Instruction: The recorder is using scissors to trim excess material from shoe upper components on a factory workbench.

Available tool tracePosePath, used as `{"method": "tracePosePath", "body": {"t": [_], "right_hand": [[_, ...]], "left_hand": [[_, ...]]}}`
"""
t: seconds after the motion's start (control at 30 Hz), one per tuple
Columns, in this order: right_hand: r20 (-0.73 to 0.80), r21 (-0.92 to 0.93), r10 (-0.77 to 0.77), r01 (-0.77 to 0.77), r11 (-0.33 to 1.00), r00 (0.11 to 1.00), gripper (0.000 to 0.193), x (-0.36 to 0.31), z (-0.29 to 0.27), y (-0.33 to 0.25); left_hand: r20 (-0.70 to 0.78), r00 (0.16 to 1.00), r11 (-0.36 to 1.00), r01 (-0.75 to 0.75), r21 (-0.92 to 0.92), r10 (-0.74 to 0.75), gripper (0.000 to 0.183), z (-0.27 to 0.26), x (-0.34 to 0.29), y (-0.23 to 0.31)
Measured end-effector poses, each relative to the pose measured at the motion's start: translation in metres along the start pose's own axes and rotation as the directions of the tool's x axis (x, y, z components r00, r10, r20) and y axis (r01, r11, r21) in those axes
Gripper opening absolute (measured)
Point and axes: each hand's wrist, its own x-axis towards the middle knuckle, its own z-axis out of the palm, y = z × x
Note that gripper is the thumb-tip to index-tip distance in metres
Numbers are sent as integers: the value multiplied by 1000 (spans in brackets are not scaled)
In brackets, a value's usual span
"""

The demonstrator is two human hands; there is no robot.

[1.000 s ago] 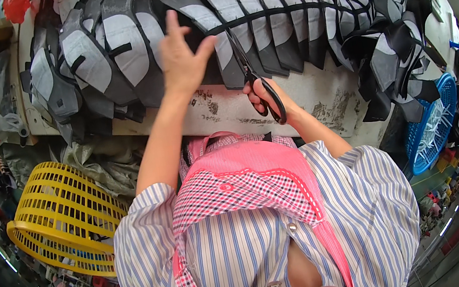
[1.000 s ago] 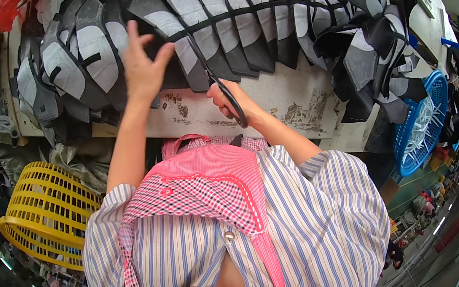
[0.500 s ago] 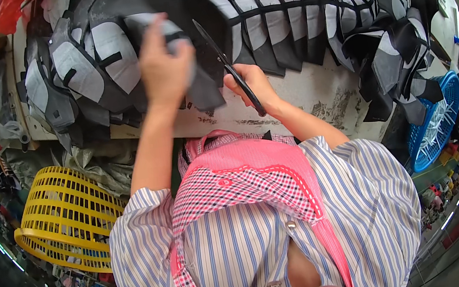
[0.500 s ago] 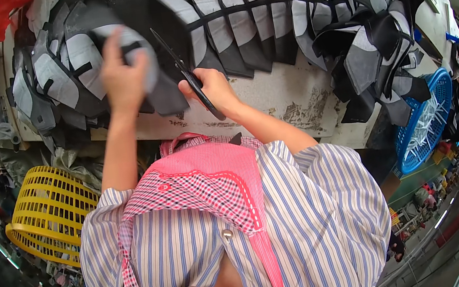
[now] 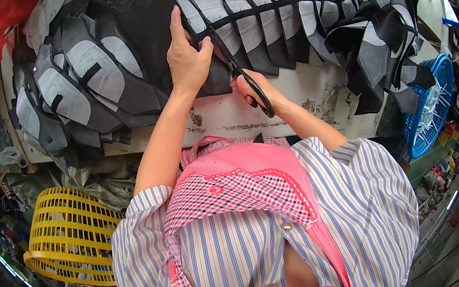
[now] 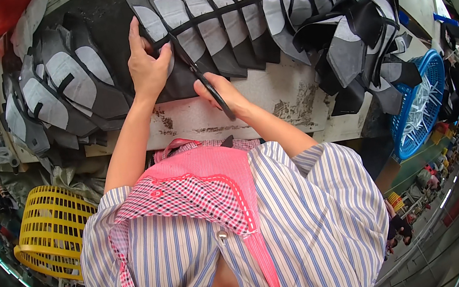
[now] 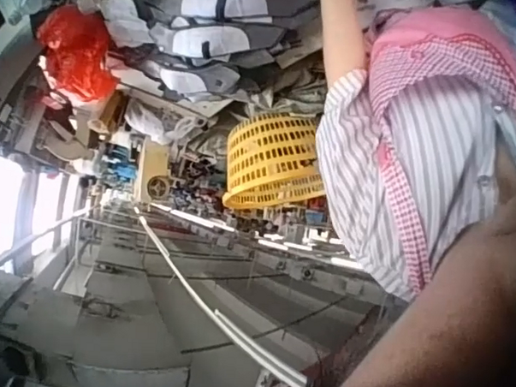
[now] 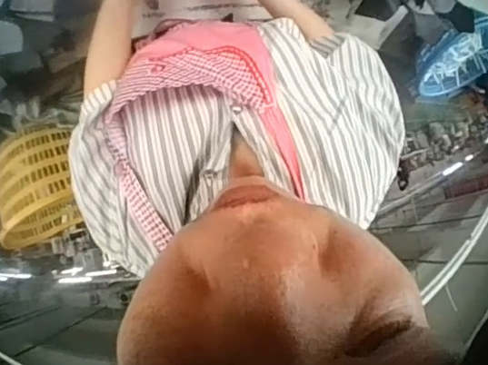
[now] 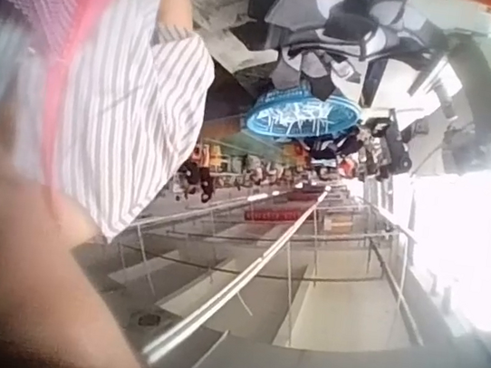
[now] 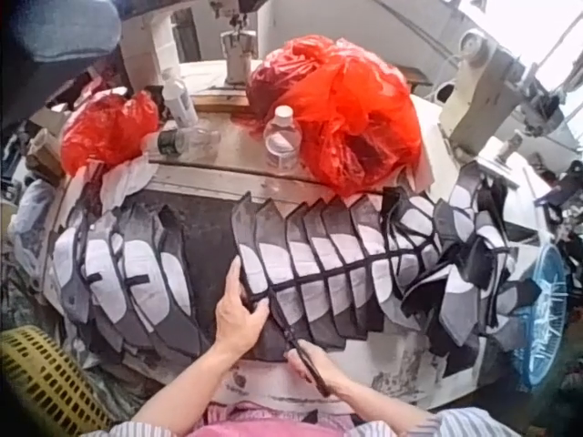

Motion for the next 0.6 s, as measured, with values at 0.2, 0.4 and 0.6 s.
{"method": "tracePosePath", "body": {"t": [0.2,0.4,0.6], "right_hand": [[-61,-158,-59,48,986,996,40,-10,10,-32],[-10,-65,-130,129,989,991,22,-33,-8,-33],[-205,253,-226,275,928,952,53,-50,-36,-6]], "left_hand": [[-191,978,995,69,-75,-82,69,-41,0,16],[-359,893,604,132,786,271,80,-132,20,-37],[194,963,894,-249,372,187,85,56,19,15]]}}
